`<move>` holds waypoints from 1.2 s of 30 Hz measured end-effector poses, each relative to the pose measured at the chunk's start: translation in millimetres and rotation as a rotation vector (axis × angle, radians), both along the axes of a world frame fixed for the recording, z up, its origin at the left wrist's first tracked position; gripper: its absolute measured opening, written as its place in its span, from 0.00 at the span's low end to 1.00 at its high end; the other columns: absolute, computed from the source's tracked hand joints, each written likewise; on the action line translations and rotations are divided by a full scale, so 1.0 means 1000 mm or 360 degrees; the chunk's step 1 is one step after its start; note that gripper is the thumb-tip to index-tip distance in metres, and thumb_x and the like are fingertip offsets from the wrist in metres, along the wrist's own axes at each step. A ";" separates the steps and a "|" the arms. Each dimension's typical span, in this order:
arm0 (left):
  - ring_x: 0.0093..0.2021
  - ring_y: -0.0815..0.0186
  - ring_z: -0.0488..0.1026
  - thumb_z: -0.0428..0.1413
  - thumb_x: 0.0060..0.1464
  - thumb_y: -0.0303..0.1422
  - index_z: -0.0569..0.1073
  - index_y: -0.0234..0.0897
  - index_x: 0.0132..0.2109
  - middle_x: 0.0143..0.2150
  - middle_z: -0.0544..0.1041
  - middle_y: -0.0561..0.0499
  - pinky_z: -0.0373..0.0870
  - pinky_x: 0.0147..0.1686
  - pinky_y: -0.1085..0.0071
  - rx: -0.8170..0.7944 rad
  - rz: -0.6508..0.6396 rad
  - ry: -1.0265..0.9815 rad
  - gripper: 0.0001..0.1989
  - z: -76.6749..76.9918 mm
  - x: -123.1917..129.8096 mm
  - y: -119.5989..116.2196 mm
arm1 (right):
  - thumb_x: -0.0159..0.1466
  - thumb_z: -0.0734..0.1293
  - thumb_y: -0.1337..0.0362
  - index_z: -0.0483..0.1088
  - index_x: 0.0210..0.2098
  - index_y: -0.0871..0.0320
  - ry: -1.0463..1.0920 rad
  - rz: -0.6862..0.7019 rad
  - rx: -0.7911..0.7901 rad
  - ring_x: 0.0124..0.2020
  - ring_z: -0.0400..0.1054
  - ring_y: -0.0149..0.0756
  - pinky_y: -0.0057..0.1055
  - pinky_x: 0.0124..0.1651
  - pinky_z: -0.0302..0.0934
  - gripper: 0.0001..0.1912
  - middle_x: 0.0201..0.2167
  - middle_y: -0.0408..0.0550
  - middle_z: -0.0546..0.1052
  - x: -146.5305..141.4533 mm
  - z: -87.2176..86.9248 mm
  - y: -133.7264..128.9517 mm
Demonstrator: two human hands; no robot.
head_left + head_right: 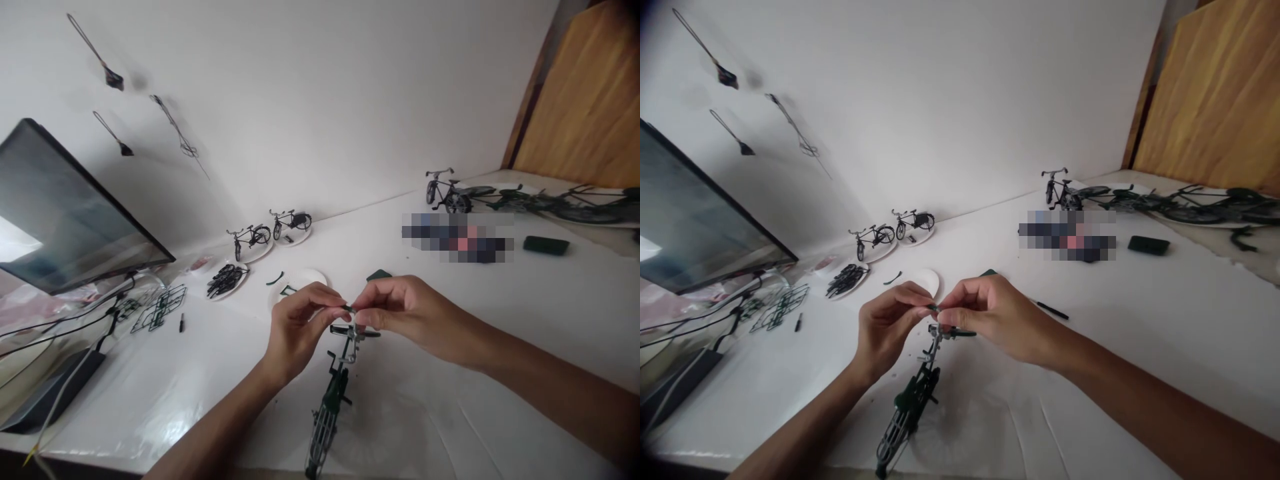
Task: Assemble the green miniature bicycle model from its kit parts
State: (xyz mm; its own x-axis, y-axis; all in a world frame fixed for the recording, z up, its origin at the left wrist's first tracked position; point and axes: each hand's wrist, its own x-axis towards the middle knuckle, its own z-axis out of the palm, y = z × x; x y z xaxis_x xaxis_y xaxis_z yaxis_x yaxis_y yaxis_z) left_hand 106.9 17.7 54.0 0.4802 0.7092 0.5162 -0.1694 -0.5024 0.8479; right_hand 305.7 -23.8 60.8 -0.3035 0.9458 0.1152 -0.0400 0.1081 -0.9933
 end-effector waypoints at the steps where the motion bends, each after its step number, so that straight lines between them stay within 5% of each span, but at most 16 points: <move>1: 0.36 0.68 0.76 0.60 0.58 0.23 0.77 0.35 0.38 0.36 0.76 0.48 0.75 0.38 0.72 0.0013 -0.0009 0.0013 0.04 0.000 0.000 0.001 | 0.61 0.71 0.60 0.77 0.35 0.56 -0.0001 -0.0004 -0.0008 0.34 0.73 0.31 0.28 0.38 0.64 0.06 0.31 0.43 0.80 0.000 0.000 0.000; 10: 0.37 0.68 0.76 0.60 0.59 0.26 0.75 0.34 0.41 0.37 0.75 0.49 0.75 0.38 0.72 0.0019 -0.0033 0.0132 0.03 -0.002 0.001 0.002 | 0.61 0.71 0.63 0.75 0.35 0.56 -0.0018 -0.0017 -0.0018 0.36 0.71 0.31 0.29 0.40 0.62 0.04 0.32 0.43 0.78 -0.002 0.001 0.001; 14: 0.45 0.64 0.75 0.57 0.62 0.32 0.70 0.36 0.48 0.46 0.75 0.45 0.74 0.47 0.68 0.0267 0.0129 0.0529 0.09 0.010 -0.020 0.023 | 0.63 0.69 0.59 0.74 0.34 0.56 -0.0104 -0.0200 0.0067 0.35 0.69 0.30 0.29 0.40 0.61 0.06 0.31 0.42 0.76 -0.002 0.001 0.002; 16: 0.45 0.66 0.74 0.52 0.66 0.33 0.71 0.37 0.49 0.46 0.75 0.46 0.73 0.46 0.68 0.0588 0.0357 0.1038 0.08 0.013 -0.041 0.041 | 0.63 0.69 0.58 0.73 0.36 0.55 -0.0140 -0.0323 0.0100 0.35 0.68 0.31 0.29 0.39 0.61 0.07 0.32 0.42 0.75 0.001 0.000 0.004; 22: 0.36 0.65 0.74 0.52 0.63 0.27 0.77 0.35 0.43 0.40 0.77 0.46 0.70 0.36 0.70 0.0715 0.0443 0.1441 0.08 -0.003 -0.084 0.085 | 0.63 0.67 0.59 0.72 0.41 0.51 -0.0233 -0.0733 0.0224 0.30 0.65 0.31 0.28 0.31 0.58 0.08 0.27 0.41 0.71 0.013 -0.002 0.012; 29: 0.43 0.63 0.73 0.54 0.59 0.24 0.77 0.36 0.40 0.42 0.77 0.46 0.69 0.44 0.67 0.0831 0.0319 0.1562 0.08 -0.018 -0.072 0.086 | 0.65 0.65 0.58 0.73 0.40 0.51 -0.0369 -0.0757 0.0312 0.31 0.64 0.32 0.29 0.27 0.54 0.07 0.29 0.42 0.71 0.017 -0.005 0.014; 36: 0.37 0.64 0.72 0.53 0.57 0.22 0.76 0.34 0.36 0.38 0.76 0.47 0.68 0.39 0.68 0.0879 0.0335 0.1564 0.07 -0.015 -0.070 0.082 | 0.64 0.67 0.54 0.72 0.42 0.53 -0.0438 -0.0711 0.0428 0.34 0.67 0.34 0.31 0.36 0.60 0.11 0.32 0.43 0.73 0.010 -0.006 0.012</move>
